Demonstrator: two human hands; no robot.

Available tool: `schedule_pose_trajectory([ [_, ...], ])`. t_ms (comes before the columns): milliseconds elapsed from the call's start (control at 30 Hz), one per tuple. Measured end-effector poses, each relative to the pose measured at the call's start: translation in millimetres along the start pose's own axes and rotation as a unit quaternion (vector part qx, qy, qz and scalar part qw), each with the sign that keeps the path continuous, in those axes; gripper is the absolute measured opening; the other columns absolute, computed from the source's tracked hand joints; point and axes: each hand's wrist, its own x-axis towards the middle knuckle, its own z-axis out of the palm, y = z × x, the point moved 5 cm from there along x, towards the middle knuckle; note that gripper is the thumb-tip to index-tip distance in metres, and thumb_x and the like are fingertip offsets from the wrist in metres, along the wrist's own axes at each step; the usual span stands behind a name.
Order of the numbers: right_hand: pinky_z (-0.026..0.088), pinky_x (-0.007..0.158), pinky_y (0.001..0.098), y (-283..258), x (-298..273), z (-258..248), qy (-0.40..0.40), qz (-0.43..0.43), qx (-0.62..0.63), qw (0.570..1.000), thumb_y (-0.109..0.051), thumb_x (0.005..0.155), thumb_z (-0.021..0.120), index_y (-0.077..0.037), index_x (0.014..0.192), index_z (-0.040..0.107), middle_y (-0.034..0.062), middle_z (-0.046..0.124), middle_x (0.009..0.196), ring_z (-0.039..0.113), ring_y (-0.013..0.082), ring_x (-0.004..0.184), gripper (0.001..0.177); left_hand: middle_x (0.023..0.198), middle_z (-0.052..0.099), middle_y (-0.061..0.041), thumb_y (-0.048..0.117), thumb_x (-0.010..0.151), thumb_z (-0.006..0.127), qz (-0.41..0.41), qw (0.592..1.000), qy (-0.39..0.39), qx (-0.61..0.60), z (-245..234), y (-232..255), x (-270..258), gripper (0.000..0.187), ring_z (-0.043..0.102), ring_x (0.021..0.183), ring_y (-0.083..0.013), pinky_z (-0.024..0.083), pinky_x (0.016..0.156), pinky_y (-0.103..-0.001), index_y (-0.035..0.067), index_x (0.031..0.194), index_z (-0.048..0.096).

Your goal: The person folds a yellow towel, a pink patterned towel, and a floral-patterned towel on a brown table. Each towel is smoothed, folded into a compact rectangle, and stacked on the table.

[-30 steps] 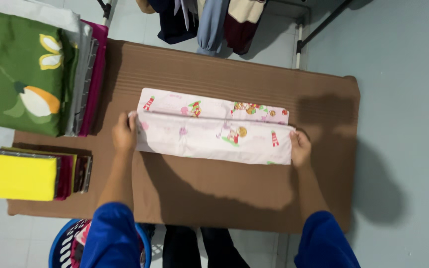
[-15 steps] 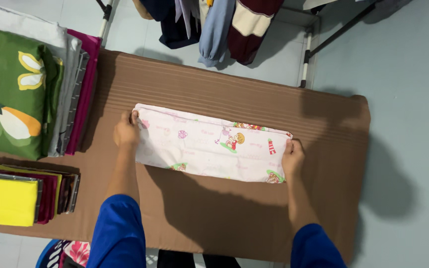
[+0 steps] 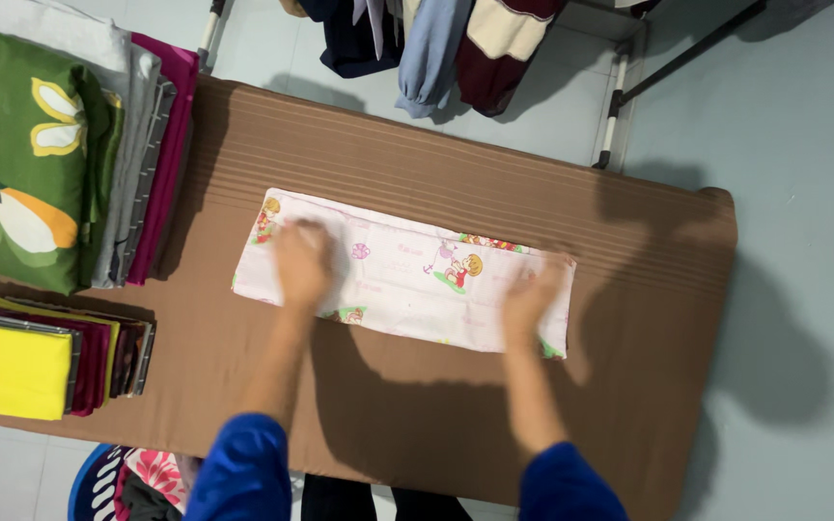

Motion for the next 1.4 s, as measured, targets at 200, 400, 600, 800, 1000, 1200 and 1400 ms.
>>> schedule_pose_trajectory([
  [200,0.015,0.127,0.0556,-143,-78,94,-0.281,-0.088,0.073,0.953,-0.025,0.103,0.051,-0.005,0.152,0.044,0.0196,0.035,0.165,0.029,0.0360,0.155,0.053,0.151,0.054,-0.006,0.018,0.087,0.065,0.008,0.984,-0.075,-0.164,9,97,-33,0.040,0.042,0.147,-0.0320,0.015,0.118,-0.071,0.028,0.126,0.068],
  [400,0.004,0.125,0.0585,-88,-72,80,-0.291,-0.027,-0.065,0.954,-0.046,0.104,0.043,-0.013,0.161,0.031,0.0069,0.029,0.168,0.020,0.0296,0.156,0.067,0.160,0.046,0.004,0.022,0.093,0.060,0.008,0.988,-0.108,-0.111,6,62,-22,0.050,0.037,0.151,-0.0249,0.008,0.117,-0.076,0.040,0.139,0.062],
  [600,0.005,0.124,0.0595,6,-60,42,-0.241,0.015,-0.131,0.961,-0.049,0.105,0.041,-0.010,0.161,0.030,0.0099,0.027,0.169,0.018,0.0320,0.157,0.069,0.162,0.043,0.003,0.029,0.098,0.056,0.025,0.988,-0.106,-0.110,5,36,-21,0.046,0.035,0.152,-0.0262,0.010,0.119,-0.074,0.040,0.142,0.060],
  [800,0.003,0.124,0.0623,55,-60,15,-0.225,0.067,-0.139,0.962,-0.047,0.105,0.039,-0.007,0.163,0.026,0.0116,0.023,0.170,0.016,0.0342,0.158,0.072,0.163,0.042,0.003,0.030,0.098,0.056,0.024,0.988,-0.109,-0.111,6,35,-20,0.046,0.034,0.152,-0.0260,0.009,0.119,-0.075,0.040,0.142,0.060],
  [1000,0.002,0.122,0.0661,68,-64,-1,-0.215,0.090,-0.152,0.961,-0.044,0.105,0.039,-0.007,0.163,0.025,0.0115,0.020,0.172,0.016,0.0366,0.158,0.071,0.163,0.043,0.004,0.033,0.098,0.057,0.047,0.986,-0.109,-0.119,3,32,-21,0.046,0.034,0.153,-0.0267,0.008,0.119,-0.074,0.039,0.144,0.059],
  [1200,0.004,0.123,0.0672,63,-59,-2,-0.207,0.089,-0.160,0.961,-0.045,0.106,0.041,-0.007,0.163,0.027,0.0105,0.022,0.171,0.018,0.0364,0.158,0.070,0.163,0.042,0.002,0.041,0.099,0.056,0.129,0.975,-0.140,-0.116,-3,4,-20,0.049,0.033,0.153,-0.0256,0.011,0.122,-0.069,0.036,0.148,0.054],
  [1400,0.007,0.122,0.0690,58,-56,-3,-0.204,0.082,-0.161,0.962,-0.043,0.104,0.046,-0.006,0.161,0.030,0.0134,0.025,0.171,0.020,0.0389,0.156,0.071,0.166,0.034,-0.001,0.049,0.098,0.051,0.126,0.973,-0.173,-0.091,-11,-67,-37,0.055,0.026,0.155,-0.0272,0.014,0.122,-0.064,0.037,0.151,0.047],
])
